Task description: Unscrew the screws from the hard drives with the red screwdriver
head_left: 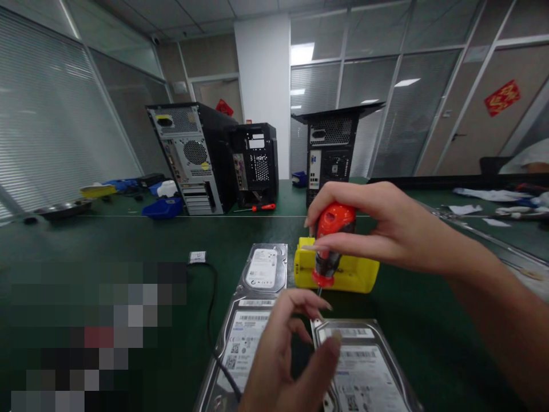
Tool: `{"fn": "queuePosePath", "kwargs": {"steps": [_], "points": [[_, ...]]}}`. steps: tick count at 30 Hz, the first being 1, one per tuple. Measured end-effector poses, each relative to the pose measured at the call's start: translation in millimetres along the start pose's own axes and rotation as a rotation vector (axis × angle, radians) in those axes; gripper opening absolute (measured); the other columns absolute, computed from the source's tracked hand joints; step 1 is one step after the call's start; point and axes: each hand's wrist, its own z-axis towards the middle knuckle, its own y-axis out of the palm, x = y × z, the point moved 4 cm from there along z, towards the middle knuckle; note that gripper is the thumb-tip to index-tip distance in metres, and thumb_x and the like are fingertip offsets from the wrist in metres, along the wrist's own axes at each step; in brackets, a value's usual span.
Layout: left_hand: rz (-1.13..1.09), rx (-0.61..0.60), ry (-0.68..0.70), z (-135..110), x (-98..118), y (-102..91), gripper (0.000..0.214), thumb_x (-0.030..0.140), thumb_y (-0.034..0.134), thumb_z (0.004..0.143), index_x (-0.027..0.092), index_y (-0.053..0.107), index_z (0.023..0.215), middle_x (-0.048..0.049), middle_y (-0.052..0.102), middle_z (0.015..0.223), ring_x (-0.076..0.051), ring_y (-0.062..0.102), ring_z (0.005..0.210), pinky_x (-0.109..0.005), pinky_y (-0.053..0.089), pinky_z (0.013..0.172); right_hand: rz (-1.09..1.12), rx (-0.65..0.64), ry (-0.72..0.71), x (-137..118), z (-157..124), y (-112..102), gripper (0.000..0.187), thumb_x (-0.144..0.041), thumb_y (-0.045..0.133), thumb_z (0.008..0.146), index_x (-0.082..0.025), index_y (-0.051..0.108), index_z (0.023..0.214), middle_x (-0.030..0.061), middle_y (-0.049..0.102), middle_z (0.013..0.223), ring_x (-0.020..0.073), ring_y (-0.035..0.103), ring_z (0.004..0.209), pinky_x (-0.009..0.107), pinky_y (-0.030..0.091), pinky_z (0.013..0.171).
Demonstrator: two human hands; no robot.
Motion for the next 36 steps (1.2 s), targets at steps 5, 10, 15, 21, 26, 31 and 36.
{"fn": "queuePosePath", "kwargs": {"steps": [5,10,15,21,26,31,36], "points": [[0.056,-0.021,-0.119,30,-38,-1.1,0.068,0.037,0.068,0.07,0.022,0.033,0.125,-0.0086,0.044,0.125,-0.027,0.039,0.115,-0.04,0.032,0.095,0.055,-0.044,0.042,8,-1,-3,0.026,-0.04,0.051,0.082,-0.016,0.054,0.092,-0.0037,0.057,0.083,0.0013,0.052,0.071,0.012,0.041,0.061],[0.367,-0.234,-0.055,37,-41,-0.4,0.044,0.02,0.069,0.067,0.022,0.055,0.109,-0.0032,0.058,0.111,-0.026,0.045,0.107,-0.041,0.028,0.094,0.132,-0.106,0.015,10,-4,-4,0.019,-0.026,0.05,0.083,-0.016,0.052,0.1,-0.0038,0.056,0.089,0.0001,0.052,0.076,0.009,0.043,0.067],[0.423,-0.27,-0.066,41,-45,-0.5,0.025,0.023,0.071,0.069,0.027,0.064,0.092,0.0028,0.064,0.094,-0.022,0.053,0.092,-0.037,0.031,0.085,0.155,-0.119,0.051,15,-4,-4,0.019,-0.025,0.047,0.085,-0.018,0.05,0.103,-0.0042,0.055,0.092,-0.0012,0.052,0.078,0.006,0.043,0.068],[0.478,-0.275,-0.037,47,-48,1.2,0.006,0.03,0.067,0.076,0.029,0.066,0.082,0.0069,0.068,0.082,-0.018,0.056,0.077,-0.037,0.026,0.079,0.071,-0.08,0.0,19,-3,-3,0.026,-0.032,0.051,0.083,-0.02,0.05,0.106,-0.005,0.055,0.098,-0.0004,0.053,0.083,0.007,0.043,0.069],[0.533,-0.306,-0.023,50,-46,3.3,0.005,0.028,0.063,0.079,0.028,0.067,0.077,0.0077,0.069,0.073,-0.016,0.058,0.067,-0.039,0.023,0.08,-0.014,-0.031,-0.057,15,0,-3,0.029,-0.041,0.051,0.082,-0.018,0.051,0.098,-0.0031,0.056,0.091,0.0028,0.053,0.077,0.013,0.043,0.063],[0.559,-0.294,-0.023,51,-45,3.9,0.005,0.029,0.063,0.078,0.028,0.067,0.077,0.0065,0.069,0.071,-0.018,0.059,0.07,-0.041,0.024,0.08,-0.063,-0.122,-0.018,12,6,-7,0.032,-0.05,0.05,0.079,-0.019,0.055,0.085,-0.0017,0.057,0.079,0.0052,0.051,0.068,0.018,0.04,0.056],[0.563,-0.288,0.006,50,-47,4.5,0.005,0.026,0.062,0.077,0.028,0.066,0.076,0.0064,0.068,0.071,-0.016,0.059,0.066,-0.043,0.022,0.083,-0.072,-0.261,-0.003,10,12,-11,0.023,-0.042,0.051,0.081,-0.02,0.058,0.081,-0.0028,0.055,0.074,0.0039,0.048,0.064,0.016,0.038,0.051]]}}
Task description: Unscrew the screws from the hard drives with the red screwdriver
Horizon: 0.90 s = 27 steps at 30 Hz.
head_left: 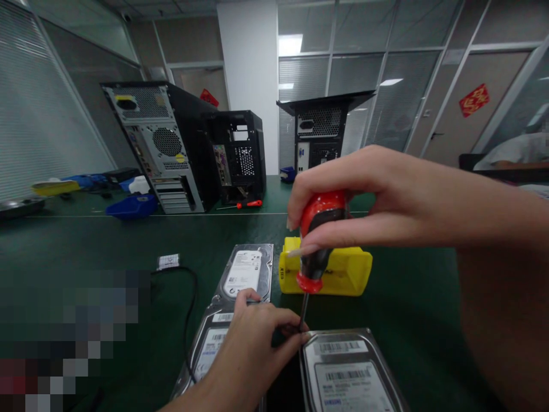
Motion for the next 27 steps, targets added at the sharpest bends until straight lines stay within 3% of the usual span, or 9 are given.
{"fn": "queuePosePath", "kwargs": {"steps": [5,8,15,19,27], "points": [[0.044,-0.002,0.022,0,1,0.3,0.005,0.026,0.063,0.079,0.028,0.066,0.076,0.0061,0.07,0.074,-0.017,0.061,0.069,-0.044,0.022,0.085,0.159,-0.172,-0.018,8,-1,-4,0.022,-0.034,0.044,0.086,-0.019,0.052,0.1,-0.0044,0.056,0.091,0.001,0.052,0.077,0.009,0.043,0.06],[0.059,-0.015,0.023,0,2,0.9,0.008,0.022,0.063,0.079,0.029,0.066,0.076,0.0059,0.07,0.077,-0.018,0.063,0.071,-0.045,0.02,0.088,0.246,-0.206,-0.045,14,-4,-7,0.027,-0.028,0.048,0.084,-0.018,0.046,0.11,-0.0017,0.055,0.1,0.0037,0.054,0.084,0.01,0.046,0.064],[0.047,-0.02,0.036,0,1,2.3,0.01,0.022,0.058,0.082,0.029,0.065,0.079,0.007,0.07,0.081,-0.017,0.061,0.074,-0.043,0.019,0.088,0.319,-0.17,-0.079,19,2,-1,0.023,-0.029,0.05,0.083,-0.015,0.05,0.1,-0.0026,0.055,0.094,0.0024,0.054,0.081,0.008,0.048,0.063],[0.057,-0.033,-0.012,-1,2,0.3,0.006,0.025,0.059,0.081,0.028,0.065,0.08,0.0071,0.069,0.08,-0.016,0.061,0.073,-0.042,0.02,0.087,0.327,-0.145,-0.08,23,5,0,0.024,-0.03,0.054,0.08,-0.013,0.052,0.097,-0.0028,0.056,0.089,0.0015,0.054,0.075,0.007,0.047,0.057],[0.029,-0.097,-0.098,-3,6,-4.9,0.015,0.037,0.062,0.077,0.029,0.066,0.088,0.0018,0.066,0.079,-0.023,0.053,0.079,-0.04,0.027,0.08,0.313,-0.119,-0.075,20,4,-2,0.022,-0.026,0.054,0.078,-0.014,0.053,0.097,-0.0035,0.057,0.092,0.0028,0.056,0.08,0.007,0.048,0.063]]}}
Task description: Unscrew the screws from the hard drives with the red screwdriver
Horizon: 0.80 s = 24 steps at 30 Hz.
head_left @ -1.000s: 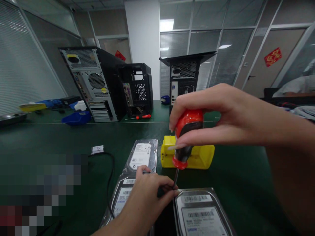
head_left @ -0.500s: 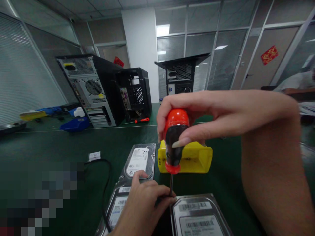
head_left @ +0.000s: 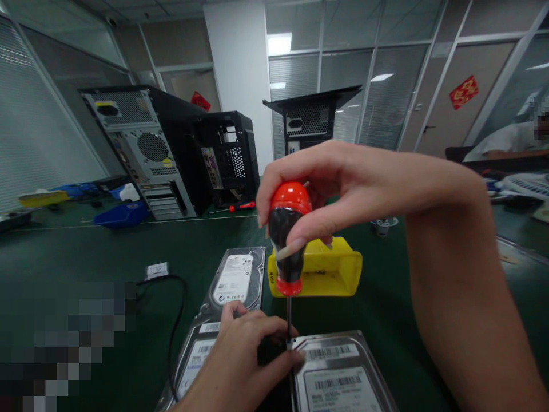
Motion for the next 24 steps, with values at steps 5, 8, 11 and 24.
{"fn": "queuePosePath", "kwargs": {"steps": [5,8,11,24], "points": [[-0.019,-0.045,-0.032,-2,2,-0.2,0.02,0.043,0.063,0.074,0.03,0.067,0.089,0.0004,0.064,0.081,-0.024,0.05,0.082,-0.04,0.029,0.078,0.066,-0.006,-0.001,-4,1,3,0.021,-0.026,0.055,0.076,-0.013,0.053,0.093,-0.0067,0.056,0.085,-0.0003,0.055,0.075,0.004,0.046,0.06],[-0.009,-0.04,-0.031,-1,-1,1.8,0.02,0.043,0.064,0.074,0.029,0.067,0.089,0.0006,0.064,0.08,-0.024,0.05,0.081,-0.04,0.029,0.078,0.037,-0.013,0.027,-4,0,3,0.018,-0.028,0.054,0.077,-0.015,0.051,0.088,-0.0082,0.055,0.079,-0.0008,0.055,0.07,0.004,0.044,0.054],[-0.012,-0.018,-0.016,-1,-4,4.8,0.021,0.045,0.064,0.073,0.03,0.067,0.087,0.0009,0.064,0.078,-0.024,0.05,0.08,-0.039,0.028,0.077,-0.004,-0.01,0.034,-5,0,3,0.017,-0.029,0.053,0.078,-0.015,0.05,0.086,-0.0081,0.055,0.08,-0.001,0.054,0.07,0.005,0.043,0.055],[-0.007,0.023,0.001,-1,-6,6.9,0.018,0.044,0.065,0.073,0.03,0.067,0.084,0.0016,0.063,0.075,-0.023,0.049,0.078,-0.038,0.029,0.075,-0.248,0.096,0.183,-13,4,6,0.034,-0.042,0.034,0.088,-0.017,0.053,0.079,-0.0072,0.053,0.072,-0.0014,0.048,0.062,0.007,0.038,0.05]]}}
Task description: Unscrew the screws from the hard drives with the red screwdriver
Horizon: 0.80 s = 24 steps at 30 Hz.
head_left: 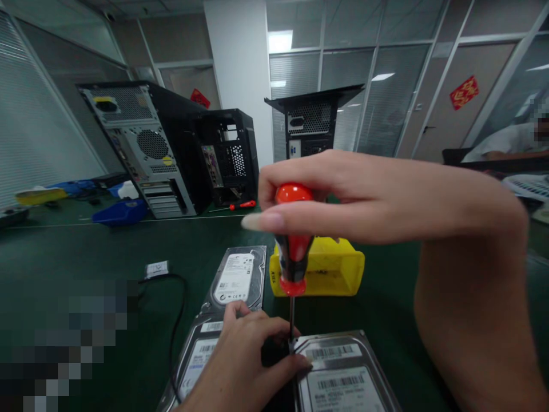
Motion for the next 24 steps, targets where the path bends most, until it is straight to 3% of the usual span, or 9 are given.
{"fn": "queuePosePath", "kwargs": {"steps": [3,7,11,17,24], "points": [[0.01,-0.001,0.008,0,0,-0.1,0.017,0.043,0.065,0.072,0.03,0.067,0.083,0.0023,0.064,0.074,-0.023,0.05,0.077,-0.037,0.029,0.073,0.075,-0.091,0.054,9,-5,-1,0.028,-0.033,0.029,0.09,-0.018,0.052,0.088,-0.0068,0.055,0.081,0.0001,0.053,0.069,0.008,0.043,0.057],[0.026,0.029,0.078,2,-1,-0.6,0.008,0.033,0.062,0.077,0.03,0.066,0.084,0.0048,0.066,0.076,-0.021,0.054,0.073,-0.036,0.029,0.071,0.163,-0.145,-0.015,16,-6,-3,0.024,-0.033,0.039,0.088,-0.019,0.05,0.103,-0.0043,0.058,0.092,0.0031,0.057,0.079,0.008,0.048,0.063],[0.083,0.114,0.19,4,-2,-0.9,0.008,0.023,0.058,0.08,0.029,0.064,0.082,0.0085,0.068,0.078,-0.018,0.059,0.07,-0.039,0.025,0.077,0.194,-0.146,-0.08,15,-5,-3,0.023,-0.031,0.04,0.088,-0.016,0.052,0.1,-0.0041,0.059,0.088,0.0017,0.058,0.078,0.004,0.048,0.061],[0.124,0.182,0.237,3,-2,1.0,0.012,0.019,0.057,0.08,0.03,0.062,0.08,0.0107,0.067,0.075,-0.016,0.061,0.065,-0.04,0.023,0.079,0.271,-0.16,-0.118,9,-3,-2,0.021,-0.027,0.042,0.085,-0.016,0.054,0.099,-0.007,0.06,0.082,-0.0008,0.058,0.074,0.001,0.047,0.062],[0.077,0.162,0.241,3,-3,2.6,0.013,0.016,0.055,0.081,0.028,0.06,0.079,0.0108,0.068,0.076,-0.014,0.062,0.066,-0.039,0.024,0.08,0.285,-0.158,-0.099,10,-5,-2,0.019,-0.027,0.044,0.084,-0.016,0.054,0.096,-0.008,0.061,0.082,-0.0011,0.059,0.075,0.001,0.046,0.062]]}}
